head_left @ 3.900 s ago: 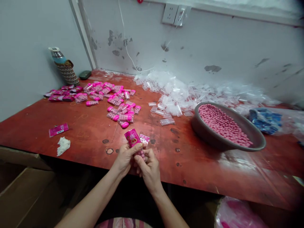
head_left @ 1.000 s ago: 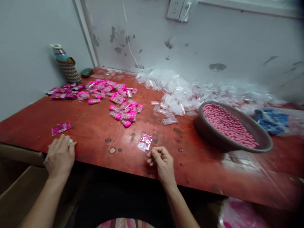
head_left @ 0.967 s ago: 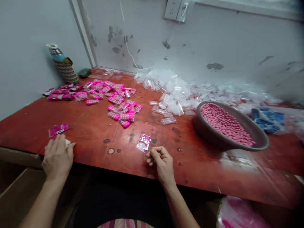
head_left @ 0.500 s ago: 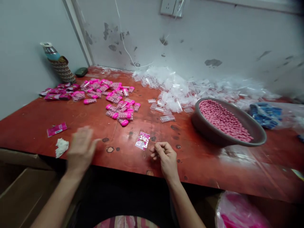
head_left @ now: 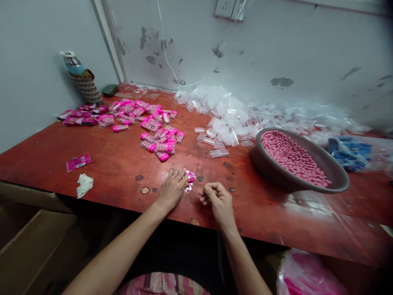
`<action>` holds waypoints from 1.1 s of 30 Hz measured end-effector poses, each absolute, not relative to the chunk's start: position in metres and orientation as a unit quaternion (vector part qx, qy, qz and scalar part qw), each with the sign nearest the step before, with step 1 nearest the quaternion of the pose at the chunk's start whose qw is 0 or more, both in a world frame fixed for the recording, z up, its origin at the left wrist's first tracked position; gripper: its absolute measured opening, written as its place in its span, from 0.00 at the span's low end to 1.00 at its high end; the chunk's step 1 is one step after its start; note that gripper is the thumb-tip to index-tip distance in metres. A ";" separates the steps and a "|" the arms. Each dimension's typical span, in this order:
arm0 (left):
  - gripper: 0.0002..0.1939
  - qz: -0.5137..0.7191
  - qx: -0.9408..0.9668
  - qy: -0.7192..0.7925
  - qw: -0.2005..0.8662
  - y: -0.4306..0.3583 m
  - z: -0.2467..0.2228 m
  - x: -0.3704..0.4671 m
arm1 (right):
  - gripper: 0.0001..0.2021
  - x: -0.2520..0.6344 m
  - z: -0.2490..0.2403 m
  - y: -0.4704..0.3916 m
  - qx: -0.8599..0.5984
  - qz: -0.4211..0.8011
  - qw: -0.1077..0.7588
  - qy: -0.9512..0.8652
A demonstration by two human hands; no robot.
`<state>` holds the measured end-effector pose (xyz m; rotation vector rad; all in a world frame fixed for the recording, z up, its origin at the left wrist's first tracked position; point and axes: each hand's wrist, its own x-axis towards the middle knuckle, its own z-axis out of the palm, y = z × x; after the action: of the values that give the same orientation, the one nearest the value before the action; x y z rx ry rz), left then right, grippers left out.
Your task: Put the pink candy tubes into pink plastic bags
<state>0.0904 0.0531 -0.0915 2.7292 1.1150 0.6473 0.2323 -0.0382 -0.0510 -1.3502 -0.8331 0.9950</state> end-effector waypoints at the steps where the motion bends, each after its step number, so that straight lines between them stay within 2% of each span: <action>1: 0.16 0.228 0.899 0.367 0.068 0.053 -0.091 0.091 | 0.09 0.232 -0.052 -0.035 -0.585 0.424 0.591 -0.360; 5: 0.15 0.302 0.880 0.348 0.114 0.044 -0.083 0.093 | 0.13 0.227 -0.056 -0.016 -0.584 0.423 0.598 -0.349; 8: 0.18 0.359 0.844 0.345 0.199 0.034 -0.069 0.093 | 0.18 0.224 -0.055 -0.003 -0.552 0.459 0.612 -0.332; 11: 0.27 0.397 0.741 0.393 0.372 0.030 -0.055 0.087 | 0.19 0.223 -0.049 0.006 -0.540 0.475 0.610 -0.331; 12: 0.27 0.391 0.696 0.400 0.450 0.030 -0.052 0.085 | 0.19 0.224 -0.046 0.008 -0.539 0.488 0.597 -0.340; 15: 0.19 0.333 0.552 0.385 0.661 0.035 -0.050 0.076 | 0.19 0.223 -0.039 0.015 -0.538 0.522 0.530 -0.396; 17: 0.16 0.304 0.472 0.385 0.732 0.037 -0.052 0.070 | 0.18 0.221 -0.036 0.019 -0.544 0.518 0.485 -0.447; 20: 0.14 0.313 0.409 0.403 0.757 0.036 -0.056 0.061 | 0.15 0.214 -0.035 0.025 -0.555 0.498 0.431 -0.508; 25: 0.12 0.389 0.355 0.430 0.733 0.032 -0.056 0.042 | 0.12 0.200 -0.028 0.047 -0.543 0.456 0.374 -0.597; 27: 0.11 0.409 0.334 0.449 0.720 0.030 -0.055 0.034 | 0.12 0.194 -0.022 0.067 -0.565 0.354 0.357 -0.654; 29: 0.11 0.419 0.318 0.462 0.714 0.029 -0.054 0.029 | 0.13 0.185 -0.017 0.094 -0.613 0.186 0.311 -0.702; 31: 0.10 0.426 0.305 0.469 0.711 0.028 -0.052 0.025 | 0.14 0.172 -0.014 0.120 -0.642 0.043 0.209 -0.736; 33: 0.09 0.433 0.291 0.477 0.707 0.028 -0.051 0.023 | 0.14 0.160 -0.016 0.139 -0.624 -0.021 0.135 -0.770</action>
<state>0.0230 0.0278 -0.0511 0.6454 1.0601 0.9626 0.1598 0.1395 -0.0158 -1.8076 -2.2299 -0.0612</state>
